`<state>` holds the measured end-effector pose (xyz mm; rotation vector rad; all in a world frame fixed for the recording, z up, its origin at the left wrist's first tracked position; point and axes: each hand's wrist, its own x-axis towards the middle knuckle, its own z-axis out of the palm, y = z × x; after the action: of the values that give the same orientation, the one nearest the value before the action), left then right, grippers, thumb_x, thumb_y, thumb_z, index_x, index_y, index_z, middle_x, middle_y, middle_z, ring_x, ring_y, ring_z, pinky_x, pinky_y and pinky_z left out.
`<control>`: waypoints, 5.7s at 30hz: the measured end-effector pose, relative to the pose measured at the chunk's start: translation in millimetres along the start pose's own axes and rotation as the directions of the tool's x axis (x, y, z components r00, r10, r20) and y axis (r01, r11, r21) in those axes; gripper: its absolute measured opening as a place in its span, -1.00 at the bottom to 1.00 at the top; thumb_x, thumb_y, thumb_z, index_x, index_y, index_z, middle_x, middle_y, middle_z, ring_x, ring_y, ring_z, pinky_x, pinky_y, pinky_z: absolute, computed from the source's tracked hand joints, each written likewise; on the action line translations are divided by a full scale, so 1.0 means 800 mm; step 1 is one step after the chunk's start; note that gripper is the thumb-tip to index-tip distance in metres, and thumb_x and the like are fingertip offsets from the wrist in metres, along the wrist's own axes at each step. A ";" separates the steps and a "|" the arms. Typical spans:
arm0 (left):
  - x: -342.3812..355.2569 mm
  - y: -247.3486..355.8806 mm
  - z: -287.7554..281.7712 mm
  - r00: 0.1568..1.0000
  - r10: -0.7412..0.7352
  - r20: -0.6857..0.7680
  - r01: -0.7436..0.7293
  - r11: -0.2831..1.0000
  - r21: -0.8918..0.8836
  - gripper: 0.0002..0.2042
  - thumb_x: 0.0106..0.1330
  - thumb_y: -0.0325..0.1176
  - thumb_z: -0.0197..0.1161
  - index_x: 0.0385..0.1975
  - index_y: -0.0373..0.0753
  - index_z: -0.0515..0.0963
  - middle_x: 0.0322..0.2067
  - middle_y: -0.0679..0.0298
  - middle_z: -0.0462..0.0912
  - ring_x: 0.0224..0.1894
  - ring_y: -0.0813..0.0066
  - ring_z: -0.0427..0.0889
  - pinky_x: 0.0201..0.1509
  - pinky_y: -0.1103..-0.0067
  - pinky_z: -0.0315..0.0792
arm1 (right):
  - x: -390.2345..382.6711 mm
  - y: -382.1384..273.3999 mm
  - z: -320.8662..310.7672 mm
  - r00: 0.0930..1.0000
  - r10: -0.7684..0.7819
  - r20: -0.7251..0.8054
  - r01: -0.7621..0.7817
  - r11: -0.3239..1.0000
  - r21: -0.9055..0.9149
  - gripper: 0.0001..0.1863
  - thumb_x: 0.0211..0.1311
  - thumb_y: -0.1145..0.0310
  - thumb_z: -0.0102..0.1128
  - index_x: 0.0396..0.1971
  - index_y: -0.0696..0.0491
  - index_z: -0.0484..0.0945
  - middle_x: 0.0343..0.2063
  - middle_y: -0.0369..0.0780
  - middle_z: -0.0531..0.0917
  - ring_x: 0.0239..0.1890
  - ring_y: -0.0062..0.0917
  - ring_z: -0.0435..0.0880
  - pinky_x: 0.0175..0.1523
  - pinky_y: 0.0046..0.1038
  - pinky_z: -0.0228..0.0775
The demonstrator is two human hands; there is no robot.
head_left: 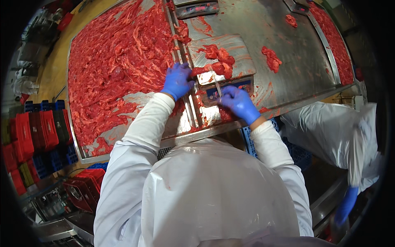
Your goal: The person uses a knife to cut pieces of raw red meat on a stainless steel table. They repeatedly pick up portions of meat, slice them, and place the cut pieces onto a digital scale before moving them aside.
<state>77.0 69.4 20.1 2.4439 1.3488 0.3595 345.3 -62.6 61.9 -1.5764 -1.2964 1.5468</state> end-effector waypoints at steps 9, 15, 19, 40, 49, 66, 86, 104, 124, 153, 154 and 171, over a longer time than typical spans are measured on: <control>-0.001 0.064 -0.084 0.988 -0.040 0.146 0.110 0.854 -0.509 -0.67 0.43 -0.14 0.29 -0.16 -0.35 0.62 -0.23 -0.08 0.67 -0.15 -0.13 0.67 -0.05 0.23 0.51 | -0.010 0.009 -0.006 0.867 -0.479 0.138 0.486 0.874 -0.020 -0.74 0.53 0.30 0.22 0.00 0.17 0.60 -0.28 -0.21 0.71 -0.21 -0.50 0.72 -0.02 -0.42 0.63; 0.039 0.077 -0.086 0.992 -0.073 0.100 0.123 0.580 -0.805 -0.58 0.37 -0.14 0.39 0.08 -0.32 0.67 0.00 0.08 0.71 0.03 0.16 0.71 0.21 0.43 0.53 | 0.001 -0.021 -0.012 0.993 -0.072 -0.096 0.114 0.812 0.572 -0.77 0.49 0.33 0.30 -0.02 0.14 0.60 -0.24 -0.27 0.69 -0.16 -0.56 0.71 0.02 -0.47 0.62; 0.006 -0.002 -0.075 0.964 -0.264 0.029 0.255 0.890 -0.377 -0.54 0.37 -0.15 0.41 0.08 -0.41 0.66 0.13 0.04 0.69 0.13 0.32 0.69 0.21 0.44 0.54 | -0.073 0.000 -0.053 0.982 0.189 0.019 -0.185 0.929 0.321 -0.72 0.36 0.35 0.41 -0.05 0.16 0.60 -0.20 -0.25 0.71 -0.12 -0.53 0.72 0.12 -0.42 0.60; 0.020 -0.024 -0.051 0.949 -0.316 0.006 0.236 0.697 -0.677 -0.51 0.30 -0.43 0.34 0.26 -0.27 0.56 0.11 0.01 0.69 0.13 0.25 0.70 0.20 0.42 0.55 | 0.015 -0.030 -0.031 0.971 -0.175 0.161 0.131 0.959 0.252 -0.76 0.29 0.37 0.46 -0.12 0.09 0.63 -0.24 -0.32 0.68 -0.20 -0.66 0.61 -0.01 -0.52 0.52; -0.147 -0.003 0.008 0.923 -0.292 0.251 0.331 0.935 -0.131 -0.74 0.21 -0.27 0.39 -0.14 -0.18 0.64 -0.18 0.06 0.64 -0.10 0.01 0.67 -0.01 0.25 0.58 | 0.026 0.043 0.092 0.950 -0.044 0.310 -0.143 0.819 0.556 -0.90 0.39 0.46 0.33 -0.27 0.13 0.58 -0.40 -0.24 0.67 -0.36 -0.59 0.68 -0.22 -0.46 0.58; -0.100 -0.113 -0.034 0.937 -0.348 -0.041 0.332 0.918 -0.218 -0.75 0.22 -0.27 0.45 -0.14 -0.18 0.71 -0.17 0.05 0.68 -0.09 0.04 0.71 0.05 0.28 0.59 | 0.181 -0.025 -0.093 0.694 -0.516 -0.502 0.088 0.753 -0.652 -0.39 0.44 0.08 0.25 0.32 0.15 0.46 0.18 0.07 0.65 0.19 -0.08 0.67 0.26 -0.17 0.49; -0.198 -0.155 -0.056 0.800 -0.600 -0.029 0.593 0.797 -0.114 -0.68 0.12 -0.45 0.35 -0.08 -0.16 0.69 -0.04 0.02 0.69 -0.04 0.03 0.70 0.05 0.24 0.60 | -0.069 0.145 0.008 0.882 -0.345 -0.321 -0.059 0.596 -0.801 -0.43 0.20 0.14 0.46 0.11 0.20 0.60 -0.06 0.05 0.73 -0.03 -0.04 0.73 0.12 -0.12 0.55; 0.063 0.055 -0.085 0.987 0.087 -0.134 -0.121 0.956 -0.267 -0.63 0.27 -0.22 0.42 0.07 -0.12 0.69 0.18 0.03 0.60 0.24 0.06 0.58 0.35 0.35 0.47 | -0.066 0.115 0.010 0.842 -0.410 -0.350 -0.003 0.646 -0.763 -0.49 0.16 0.07 0.46 0.00 0.11 0.67 -0.19 -0.04 0.77 -0.13 -0.12 0.76 0.03 -0.15 0.58; 0.075 0.063 -0.090 0.990 -0.067 -0.123 0.016 0.925 -0.379 -0.55 0.21 -0.32 0.43 0.15 -0.18 0.66 0.12 0.03 0.63 0.10 0.06 0.69 0.24 0.33 0.56 | -0.072 0.129 -0.003 0.831 -0.408 -0.379 0.075 0.757 -0.649 -0.50 0.20 0.12 0.44 0.06 0.10 0.64 -0.18 -0.09 0.75 -0.15 -0.20 0.76 -0.03 -0.20 0.58; 0.030 0.075 -0.092 0.930 -0.045 0.365 0.284 0.720 -0.634 -0.52 0.28 -0.14 0.49 0.09 -0.33 0.67 0.00 0.07 0.76 0.06 0.26 0.73 0.22 0.45 0.51 | -0.077 0.021 0.017 0.973 -0.012 -0.232 0.093 0.935 0.341 -0.69 0.36 0.42 0.41 0.05 0.13 0.62 -0.23 -0.33 0.70 -0.17 -0.67 0.69 0.04 -0.58 0.55; 0.027 0.067 -0.083 0.951 -0.100 0.294 0.246 0.820 -0.516 -0.52 0.28 -0.15 0.48 0.11 -0.33 0.67 0.00 0.07 0.76 0.05 0.29 0.73 0.21 0.45 0.52 | -0.071 0.017 0.016 0.970 -0.028 -0.240 0.118 0.922 0.369 -0.69 0.35 0.42 0.41 0.05 0.13 0.62 -0.23 -0.33 0.71 -0.17 -0.67 0.69 0.04 -0.58 0.55; 0.015 0.092 -0.041 0.993 0.097 -0.061 -0.107 0.974 -0.198 -0.82 0.32 -0.24 0.32 -0.26 -0.16 0.76 -0.16 0.18 0.73 -0.06 0.08 0.70 0.04 0.24 0.59 | -0.003 0.024 0.014 0.993 -0.022 -0.116 0.039 0.988 0.147 -0.69 0.32 0.41 0.43 0.01 0.18 0.65 -0.28 -0.30 0.70 -0.22 -0.65 0.65 -0.05 -0.54 0.56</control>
<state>127.3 48.0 80.1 2.3542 1.1470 0.5588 339.7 -74.0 43.6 -1.5204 -1.1113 1.4759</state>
